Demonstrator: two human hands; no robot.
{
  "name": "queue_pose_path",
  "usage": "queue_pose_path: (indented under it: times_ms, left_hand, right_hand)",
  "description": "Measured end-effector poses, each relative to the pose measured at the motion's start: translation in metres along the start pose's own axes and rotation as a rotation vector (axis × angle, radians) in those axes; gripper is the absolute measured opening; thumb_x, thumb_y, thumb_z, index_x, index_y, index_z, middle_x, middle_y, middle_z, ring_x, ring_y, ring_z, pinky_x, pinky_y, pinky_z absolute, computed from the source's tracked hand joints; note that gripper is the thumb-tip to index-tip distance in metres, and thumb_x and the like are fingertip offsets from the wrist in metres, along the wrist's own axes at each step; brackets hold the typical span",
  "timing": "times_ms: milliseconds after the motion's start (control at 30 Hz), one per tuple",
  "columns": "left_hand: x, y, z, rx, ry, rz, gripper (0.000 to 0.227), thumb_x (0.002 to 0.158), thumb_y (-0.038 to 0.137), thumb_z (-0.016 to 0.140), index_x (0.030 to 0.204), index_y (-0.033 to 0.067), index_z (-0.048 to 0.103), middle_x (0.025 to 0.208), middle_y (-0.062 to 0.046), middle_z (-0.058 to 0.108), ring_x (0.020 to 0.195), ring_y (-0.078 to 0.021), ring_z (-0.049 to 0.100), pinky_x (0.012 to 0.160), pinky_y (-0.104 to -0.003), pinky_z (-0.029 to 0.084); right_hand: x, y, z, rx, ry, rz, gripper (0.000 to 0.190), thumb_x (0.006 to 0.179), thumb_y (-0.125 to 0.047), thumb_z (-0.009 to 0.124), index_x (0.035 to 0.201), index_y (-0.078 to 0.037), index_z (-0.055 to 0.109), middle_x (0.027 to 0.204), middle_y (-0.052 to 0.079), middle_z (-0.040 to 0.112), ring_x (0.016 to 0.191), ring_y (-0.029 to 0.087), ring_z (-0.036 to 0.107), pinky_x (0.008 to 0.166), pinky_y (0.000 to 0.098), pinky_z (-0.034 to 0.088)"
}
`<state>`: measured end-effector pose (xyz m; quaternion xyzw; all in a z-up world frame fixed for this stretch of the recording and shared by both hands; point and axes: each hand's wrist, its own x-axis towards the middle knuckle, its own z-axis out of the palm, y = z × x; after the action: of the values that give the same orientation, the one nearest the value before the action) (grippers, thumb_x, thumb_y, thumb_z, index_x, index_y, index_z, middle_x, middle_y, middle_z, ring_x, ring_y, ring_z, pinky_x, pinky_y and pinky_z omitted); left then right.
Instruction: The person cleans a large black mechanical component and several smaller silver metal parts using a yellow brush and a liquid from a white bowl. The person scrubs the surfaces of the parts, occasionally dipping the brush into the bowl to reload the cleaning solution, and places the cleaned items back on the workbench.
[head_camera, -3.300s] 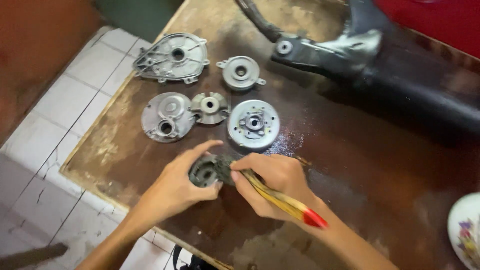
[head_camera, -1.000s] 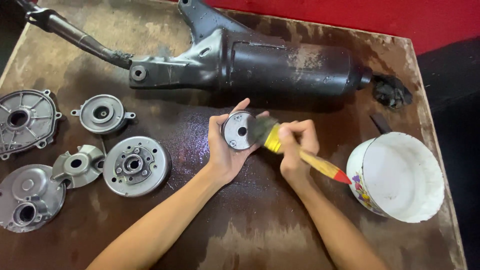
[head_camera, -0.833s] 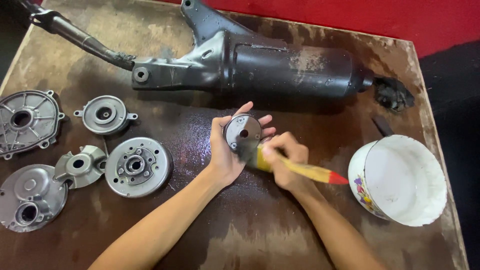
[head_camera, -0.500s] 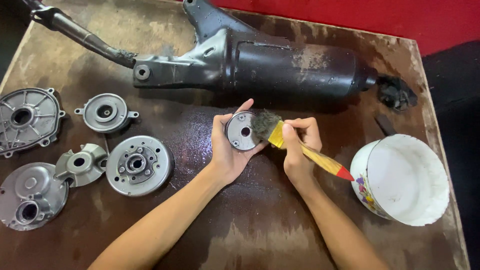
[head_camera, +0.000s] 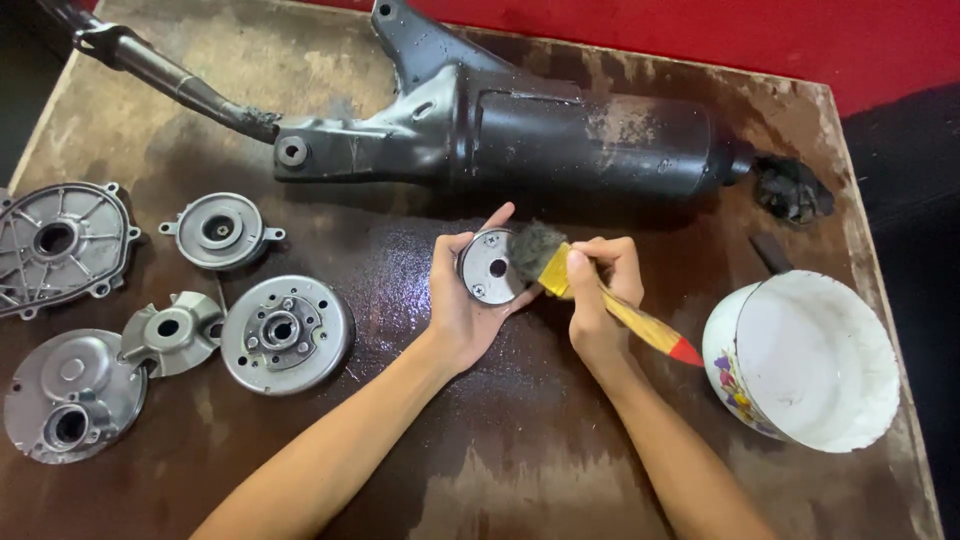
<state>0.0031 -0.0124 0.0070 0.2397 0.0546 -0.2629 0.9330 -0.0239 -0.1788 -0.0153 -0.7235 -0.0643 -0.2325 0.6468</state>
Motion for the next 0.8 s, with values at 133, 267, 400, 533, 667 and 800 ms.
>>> queue_pose_path:
  times_ms: [133, 267, 400, 533, 667, 800]
  left_hand:
    - [0.006, -0.004, -0.005, 0.056, 0.019, -0.001, 0.066, 0.092, 0.045, 0.033, 0.153, 0.0239, 0.046, 0.138, -0.015, 0.064, 0.126, -0.0271, 0.061, 0.11, -0.047, 0.041]
    - [0.005, -0.006, -0.005, -0.012, -0.036, 0.024, 0.065, 0.094, 0.045, 0.035, 0.152, 0.0188, 0.046, 0.136, -0.019, 0.063, 0.124, -0.0321, 0.061, 0.112, -0.051, 0.042]
    - [0.009, -0.009, -0.01, -0.039, -0.069, 0.037, 0.064, 0.095, 0.044, 0.036, 0.152, 0.0168, 0.046, 0.135, -0.023, 0.061, 0.122, -0.0367, 0.061, 0.113, -0.052, 0.042]
    - [0.003, -0.006, -0.004, 0.013, -0.044, 0.007, 0.065, 0.094, 0.043, 0.036, 0.153, 0.0182, 0.046, 0.138, -0.02, 0.062, 0.127, -0.0306, 0.061, 0.113, -0.051, 0.042]
    - [0.01, -0.013, -0.011, -0.012, -0.052, 0.028, 0.064, 0.094, 0.045, 0.035, 0.153, 0.0213, 0.046, 0.136, -0.017, 0.063, 0.123, -0.0318, 0.06, 0.109, -0.051, 0.043]
    - [0.002, -0.005, -0.004, 0.009, 0.015, 0.028, 0.065, 0.095, 0.044, 0.036, 0.154, 0.0214, 0.047, 0.139, -0.012, 0.061, 0.125, -0.0266, 0.061, 0.109, -0.052, 0.044]
  right_hand:
    - [-0.003, -0.001, -0.006, -0.106, -0.277, -0.124, 0.007, 0.101, -0.006, 0.058, 0.1, -0.002, 0.053, 0.1, 0.009, 0.067, 0.098, 0.015, 0.064, 0.092, 0.0292, 0.052]
    - [-0.005, -0.004, -0.002, -0.095, -0.194, -0.06, 0.008, 0.104, -0.007, 0.06, 0.103, -0.002, 0.053, 0.097, 0.009, 0.064, 0.091, 0.012, 0.058, 0.088, 0.0279, 0.05]
    - [-0.009, 0.003, -0.006, -0.092, -0.394, -0.262, 0.009, 0.102, -0.006, 0.064, 0.099, -0.002, 0.057, 0.092, 0.007, 0.069, 0.089, 0.011, 0.065, 0.108, 0.0325, 0.046]
    - [-0.004, 0.002, -0.001, 0.041, -0.114, -0.061, 0.011, 0.109, -0.009, 0.06, 0.106, -0.005, 0.05, 0.096, 0.007, 0.063, 0.087, 0.008, 0.055, 0.084, 0.0252, 0.048]
    - [-0.004, -0.002, -0.001, -0.137, -0.274, -0.2, 0.01, 0.1, -0.007, 0.064, 0.099, -0.001, 0.056, 0.099, 0.011, 0.067, 0.095, 0.017, 0.065, 0.09, 0.0304, 0.054]
    - [0.0, -0.011, 0.014, 0.054, -0.008, 0.154, 0.009, 0.106, -0.011, 0.059, 0.109, -0.004, 0.055, 0.093, 0.009, 0.062, 0.073, 0.015, 0.057, 0.067, 0.0299, 0.049]
